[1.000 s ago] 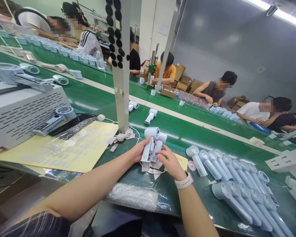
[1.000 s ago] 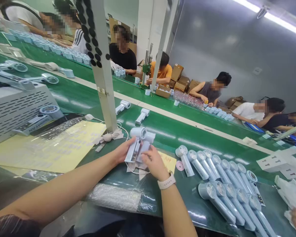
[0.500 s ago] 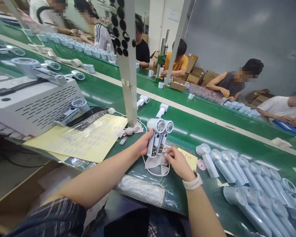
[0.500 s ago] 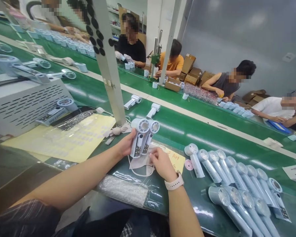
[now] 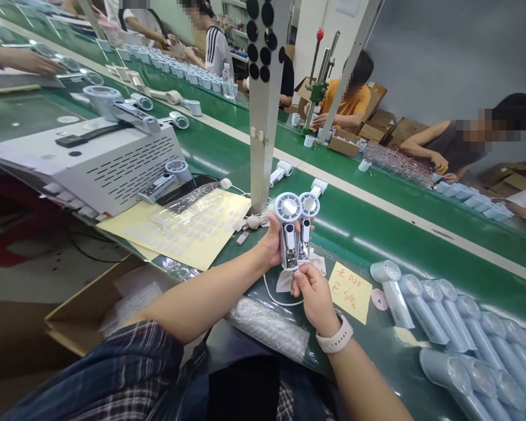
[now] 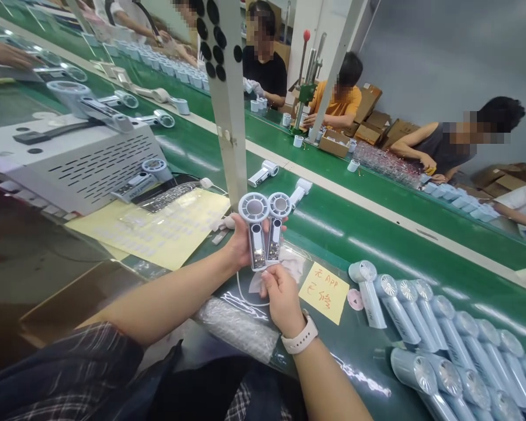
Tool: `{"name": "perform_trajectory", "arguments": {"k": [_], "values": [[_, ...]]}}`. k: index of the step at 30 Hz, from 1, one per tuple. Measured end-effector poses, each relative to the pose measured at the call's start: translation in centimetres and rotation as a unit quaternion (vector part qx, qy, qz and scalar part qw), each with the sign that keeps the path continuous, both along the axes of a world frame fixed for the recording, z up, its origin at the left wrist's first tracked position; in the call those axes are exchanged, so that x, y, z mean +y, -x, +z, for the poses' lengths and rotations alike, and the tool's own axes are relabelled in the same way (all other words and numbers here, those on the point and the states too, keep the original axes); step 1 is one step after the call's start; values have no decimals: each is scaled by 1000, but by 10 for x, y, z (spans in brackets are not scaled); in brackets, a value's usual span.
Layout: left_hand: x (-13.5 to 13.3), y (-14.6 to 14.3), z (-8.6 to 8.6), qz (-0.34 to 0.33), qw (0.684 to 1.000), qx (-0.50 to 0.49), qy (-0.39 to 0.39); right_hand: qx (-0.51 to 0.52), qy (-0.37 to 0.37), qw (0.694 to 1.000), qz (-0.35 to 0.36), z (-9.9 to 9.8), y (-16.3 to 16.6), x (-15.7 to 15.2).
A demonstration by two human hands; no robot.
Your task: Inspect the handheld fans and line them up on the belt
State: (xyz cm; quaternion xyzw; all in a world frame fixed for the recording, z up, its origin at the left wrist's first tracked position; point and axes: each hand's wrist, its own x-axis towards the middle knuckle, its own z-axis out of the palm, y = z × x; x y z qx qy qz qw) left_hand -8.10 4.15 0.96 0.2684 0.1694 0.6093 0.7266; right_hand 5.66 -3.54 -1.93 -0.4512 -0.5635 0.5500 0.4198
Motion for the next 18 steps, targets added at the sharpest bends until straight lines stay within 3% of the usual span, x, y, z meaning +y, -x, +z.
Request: {"name": "perform_trajectory", "arguments": {"k": [5, 8, 15, 18], "values": [[-1, -4, -5, 72, 997, 12, 8, 97, 49, 992, -71, 1, 16, -7], [-2, -4, -8, 49, 999, 12, 7, 122, 66, 990, -33, 3, 20, -7], [0, -6, -13, 48, 999, 16, 10, 121, 52, 991, -31, 0, 12, -1], [-2, -6, -8, 57, 998, 7, 15, 62, 1, 998, -18, 2, 10, -2]]}}
